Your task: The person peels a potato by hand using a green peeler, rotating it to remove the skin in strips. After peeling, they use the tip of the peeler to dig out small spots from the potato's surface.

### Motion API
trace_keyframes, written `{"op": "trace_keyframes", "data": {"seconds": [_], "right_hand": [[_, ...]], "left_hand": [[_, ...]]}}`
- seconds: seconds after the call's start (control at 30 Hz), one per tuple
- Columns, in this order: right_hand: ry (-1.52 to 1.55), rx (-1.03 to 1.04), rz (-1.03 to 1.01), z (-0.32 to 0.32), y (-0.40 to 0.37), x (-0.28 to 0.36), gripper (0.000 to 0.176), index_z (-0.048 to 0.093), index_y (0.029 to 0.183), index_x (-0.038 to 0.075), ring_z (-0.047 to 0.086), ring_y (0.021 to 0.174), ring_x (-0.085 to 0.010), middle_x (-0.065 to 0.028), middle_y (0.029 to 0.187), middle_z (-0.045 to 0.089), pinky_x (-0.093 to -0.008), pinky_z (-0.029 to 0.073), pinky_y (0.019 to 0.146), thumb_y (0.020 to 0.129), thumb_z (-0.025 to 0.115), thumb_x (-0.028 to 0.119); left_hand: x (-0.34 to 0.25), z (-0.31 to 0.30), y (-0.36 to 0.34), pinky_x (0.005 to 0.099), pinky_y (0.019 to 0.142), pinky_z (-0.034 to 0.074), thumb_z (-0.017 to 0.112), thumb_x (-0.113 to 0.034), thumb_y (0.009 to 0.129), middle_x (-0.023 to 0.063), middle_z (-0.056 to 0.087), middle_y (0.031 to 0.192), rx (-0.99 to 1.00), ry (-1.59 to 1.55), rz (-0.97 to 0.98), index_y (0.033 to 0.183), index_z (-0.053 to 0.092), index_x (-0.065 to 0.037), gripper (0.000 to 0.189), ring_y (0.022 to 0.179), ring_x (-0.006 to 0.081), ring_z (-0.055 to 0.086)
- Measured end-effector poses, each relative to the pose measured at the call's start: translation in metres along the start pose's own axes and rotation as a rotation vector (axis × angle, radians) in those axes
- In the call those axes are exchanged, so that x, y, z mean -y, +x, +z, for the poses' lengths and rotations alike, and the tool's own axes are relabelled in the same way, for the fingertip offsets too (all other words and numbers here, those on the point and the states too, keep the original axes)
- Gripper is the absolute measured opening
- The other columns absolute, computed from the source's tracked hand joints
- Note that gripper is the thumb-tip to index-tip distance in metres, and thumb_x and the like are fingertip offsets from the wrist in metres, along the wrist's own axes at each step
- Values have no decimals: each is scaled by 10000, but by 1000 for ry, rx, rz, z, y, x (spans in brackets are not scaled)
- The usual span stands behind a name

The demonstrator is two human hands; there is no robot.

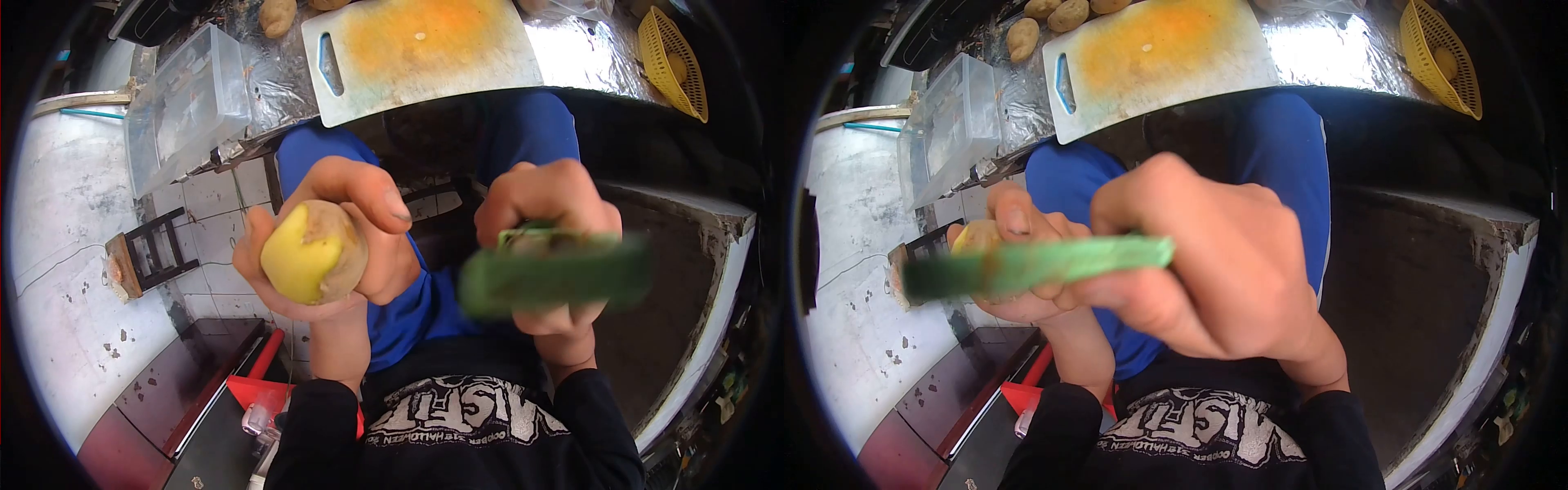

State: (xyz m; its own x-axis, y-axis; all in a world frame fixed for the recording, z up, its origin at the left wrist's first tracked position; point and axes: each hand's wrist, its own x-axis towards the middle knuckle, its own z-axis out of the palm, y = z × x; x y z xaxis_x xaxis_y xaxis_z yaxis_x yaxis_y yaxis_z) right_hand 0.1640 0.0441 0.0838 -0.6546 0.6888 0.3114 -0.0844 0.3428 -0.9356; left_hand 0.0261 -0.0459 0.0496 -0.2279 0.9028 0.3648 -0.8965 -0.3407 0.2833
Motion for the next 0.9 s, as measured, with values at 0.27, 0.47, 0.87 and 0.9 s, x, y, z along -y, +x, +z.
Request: {"op": "trace_keyframes", "data": {"seconds": [0.27, 0.47, 0.87, 0.9], "right_hand": [[342, -4, 169, 6, -4, -1, 620, 479, 891, -17, 373, 515, -50, 7, 613, 423, -197, 284, 466, 890, 552, 598], [384, 39, 161, 0, -15, 12, 487, 478, 904, -12, 360, 513, -43, 5, 618, 424, -189, 272, 459, 915, 589, 463], [416, 123, 78, -4, -44, 38, 462, 510, 900, -39, 441, 587, -72, -45, 706, 503, -209, 343, 515, 809, 723, 361], [425, 153, 105, -4, -46, 40, 440, 515, 899, -40, 444, 591, -74, -42, 706, 503, -211, 342, 520, 787, 746, 317]], "left_hand": [[-4, 2, -2, 268, 342, 246, 368, -560, 950, 46, 418, 525, 107, 60, -40, 938, 486, 79, 649, 369, 104, 324], [-1, 18, -8, 266, 309, 213, 324, -387, 1033, 48, 407, 492, 237, 70, -44, 861, 448, -17, 427, 331, 127, 337], [15, 46, -33, 274, 324, 237, 333, -467, 989, 58, 439, 541, 279, 4, -10, 887, 471, 9, 506, 336, 120, 322], [17, 46, -36, 286, 342, 267, 342, -556, 951, 70, 479, 602, 259, -34, 16, 913, 495, 42, 618, 350, 121, 324]]}}
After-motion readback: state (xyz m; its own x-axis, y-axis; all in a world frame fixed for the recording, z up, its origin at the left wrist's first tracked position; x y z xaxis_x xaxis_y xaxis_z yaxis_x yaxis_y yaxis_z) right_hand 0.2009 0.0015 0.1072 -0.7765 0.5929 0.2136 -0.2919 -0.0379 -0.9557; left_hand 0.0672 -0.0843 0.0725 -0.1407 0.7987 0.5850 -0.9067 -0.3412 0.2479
